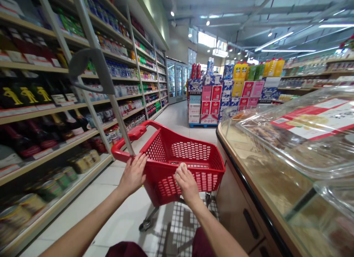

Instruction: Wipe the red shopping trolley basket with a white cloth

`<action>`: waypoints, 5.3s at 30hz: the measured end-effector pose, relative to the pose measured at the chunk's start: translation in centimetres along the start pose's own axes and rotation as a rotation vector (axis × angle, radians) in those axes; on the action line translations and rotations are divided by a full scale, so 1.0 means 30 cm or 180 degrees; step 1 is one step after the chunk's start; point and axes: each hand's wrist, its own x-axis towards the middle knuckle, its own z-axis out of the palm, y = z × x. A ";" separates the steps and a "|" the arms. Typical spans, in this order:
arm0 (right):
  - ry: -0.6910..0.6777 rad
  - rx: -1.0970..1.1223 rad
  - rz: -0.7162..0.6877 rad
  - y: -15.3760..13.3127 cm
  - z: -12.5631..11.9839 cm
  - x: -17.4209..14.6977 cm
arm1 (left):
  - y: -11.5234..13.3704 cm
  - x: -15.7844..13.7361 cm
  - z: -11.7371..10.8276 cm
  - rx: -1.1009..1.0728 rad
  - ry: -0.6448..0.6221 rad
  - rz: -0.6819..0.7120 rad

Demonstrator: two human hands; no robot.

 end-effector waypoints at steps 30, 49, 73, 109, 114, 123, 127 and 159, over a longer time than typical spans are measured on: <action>-0.0608 0.0514 -0.0337 -0.207 0.132 0.062 | -0.207 -0.065 -0.044 -0.0045 0.0343 -0.0921; -0.0616 0.0520 -0.0873 -0.346 0.237 0.276 | -0.213 -0.054 -0.053 0.0100 -0.0092 -0.0541; -0.0230 0.0100 -0.0284 -0.072 0.063 0.028 | 0.012 -0.048 -0.032 -0.0223 0.0466 0.0105; -0.0368 -0.0102 0.0881 0.203 -0.139 -0.276 | 0.160 -0.001 0.054 -0.0264 -0.0068 0.0163; 0.0271 -0.0026 0.1184 0.257 -0.191 -0.274 | 0.161 -0.009 0.052 -0.0211 0.0001 0.0170; 0.0340 0.0022 0.1655 0.300 -0.246 -0.313 | 0.155 -0.021 0.074 -0.0233 0.0138 0.0194; 0.0650 -0.0030 0.1821 0.347 -0.254 -0.149 | 0.162 -0.026 0.076 -0.0269 0.0241 0.0101; -0.0092 -0.0322 0.1320 0.294 -0.158 -0.161 | 0.170 -0.065 0.072 -0.0149 -0.0151 -0.0246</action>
